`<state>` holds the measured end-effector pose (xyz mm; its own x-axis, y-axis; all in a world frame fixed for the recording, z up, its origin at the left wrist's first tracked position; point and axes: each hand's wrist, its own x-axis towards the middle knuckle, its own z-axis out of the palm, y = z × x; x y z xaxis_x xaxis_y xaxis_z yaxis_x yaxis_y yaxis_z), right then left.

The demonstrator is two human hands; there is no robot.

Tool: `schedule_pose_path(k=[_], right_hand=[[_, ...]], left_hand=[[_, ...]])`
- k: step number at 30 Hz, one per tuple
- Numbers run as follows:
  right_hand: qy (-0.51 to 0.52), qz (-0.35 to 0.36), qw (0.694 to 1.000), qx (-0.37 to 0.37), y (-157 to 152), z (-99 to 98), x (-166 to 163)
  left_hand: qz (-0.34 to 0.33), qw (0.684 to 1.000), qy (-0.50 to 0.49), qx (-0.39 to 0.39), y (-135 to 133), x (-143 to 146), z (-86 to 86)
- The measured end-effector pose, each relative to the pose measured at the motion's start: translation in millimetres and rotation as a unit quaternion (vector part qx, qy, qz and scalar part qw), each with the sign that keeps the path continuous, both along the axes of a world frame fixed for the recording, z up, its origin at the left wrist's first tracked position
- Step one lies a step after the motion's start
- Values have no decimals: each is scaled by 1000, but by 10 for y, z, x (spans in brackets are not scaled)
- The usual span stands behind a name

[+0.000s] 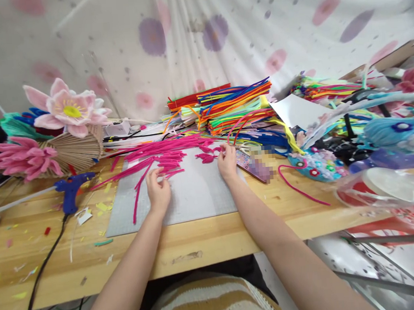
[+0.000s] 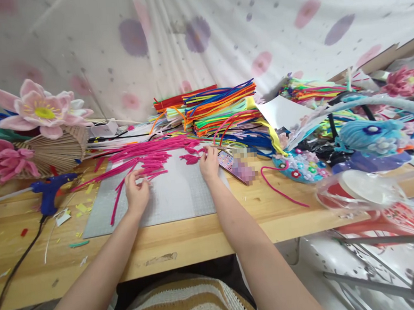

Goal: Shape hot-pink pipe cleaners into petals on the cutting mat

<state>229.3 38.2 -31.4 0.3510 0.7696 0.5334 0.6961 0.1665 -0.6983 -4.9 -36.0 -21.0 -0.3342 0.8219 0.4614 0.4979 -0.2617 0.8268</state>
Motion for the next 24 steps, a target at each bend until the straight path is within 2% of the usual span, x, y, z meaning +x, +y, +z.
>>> schedule_pose_path(k=[4,7,11,13,17,21,24], right_hand=[[-30,9,999,-19,-29,16,-40],[-82,33,996,-35,-70,38,-71],[-125,73,989,-42,-173,91,-225],[-141,117,982,-47,-234,109,-376],[-190,223,953,-77,-285,68,-709],[-210,260,937,-102,-228,-4,-867],[-176,296,933,-103,-201,-10,-862]], left_hand=[[62,998,9,11,1,-290,27],[92,995,29,19,-6,-388,12],[50,996,71,6,-10,-371,-26],[38,995,89,8,-8,-350,-38],[56,993,104,17,-13,-345,-36],[72,992,103,4,-19,-379,-42],[76,994,74,-6,-11,-415,-65]])
